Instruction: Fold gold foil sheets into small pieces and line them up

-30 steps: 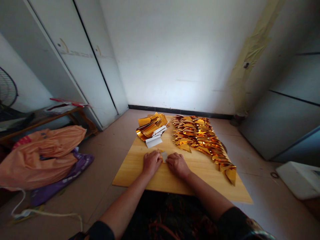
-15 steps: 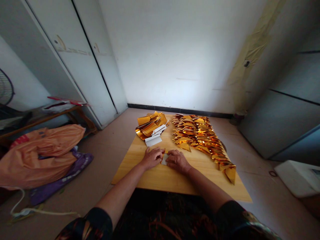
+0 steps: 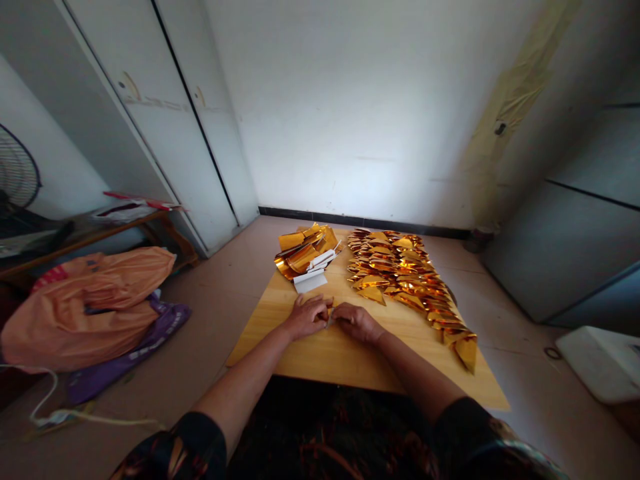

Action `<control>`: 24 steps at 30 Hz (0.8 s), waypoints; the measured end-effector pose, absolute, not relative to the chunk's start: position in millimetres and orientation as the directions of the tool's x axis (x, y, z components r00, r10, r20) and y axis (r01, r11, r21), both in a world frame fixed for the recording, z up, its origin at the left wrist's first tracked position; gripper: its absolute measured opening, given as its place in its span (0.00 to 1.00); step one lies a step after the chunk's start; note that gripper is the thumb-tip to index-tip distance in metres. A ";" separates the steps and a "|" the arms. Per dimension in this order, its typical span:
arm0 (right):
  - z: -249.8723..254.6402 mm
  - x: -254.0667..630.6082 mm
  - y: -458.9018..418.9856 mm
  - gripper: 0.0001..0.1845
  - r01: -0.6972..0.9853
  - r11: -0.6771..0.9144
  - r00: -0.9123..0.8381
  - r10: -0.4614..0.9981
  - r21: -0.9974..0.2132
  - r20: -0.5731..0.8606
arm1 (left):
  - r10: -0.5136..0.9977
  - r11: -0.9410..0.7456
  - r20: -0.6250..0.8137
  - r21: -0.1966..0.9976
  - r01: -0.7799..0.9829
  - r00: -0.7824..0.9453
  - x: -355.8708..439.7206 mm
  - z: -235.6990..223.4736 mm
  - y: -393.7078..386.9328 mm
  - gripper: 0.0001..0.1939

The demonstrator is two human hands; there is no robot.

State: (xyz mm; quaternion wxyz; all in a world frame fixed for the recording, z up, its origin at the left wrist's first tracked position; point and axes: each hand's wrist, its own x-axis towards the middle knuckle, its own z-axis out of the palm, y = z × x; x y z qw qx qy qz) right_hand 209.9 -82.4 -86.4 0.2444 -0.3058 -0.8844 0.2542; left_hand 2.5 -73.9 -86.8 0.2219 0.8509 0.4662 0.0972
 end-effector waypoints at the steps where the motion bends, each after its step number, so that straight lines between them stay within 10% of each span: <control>1: -87.3 210.5 -82.8 0.14 0.422 0.679 -0.684 0.674 -0.601 0.280 | 0.836 -0.466 -0.045 0.468 0.751 0.547 2.6 -86.8 -73.9 0.08; 24: -72.5 185.2 -79.3 0.05 0.856 0.323 -0.363 0.931 -0.403 -0.025 | 0.835 -0.459 -0.078 0.447 0.767 0.545 2.6 -84.9 -73.4 0.08</control>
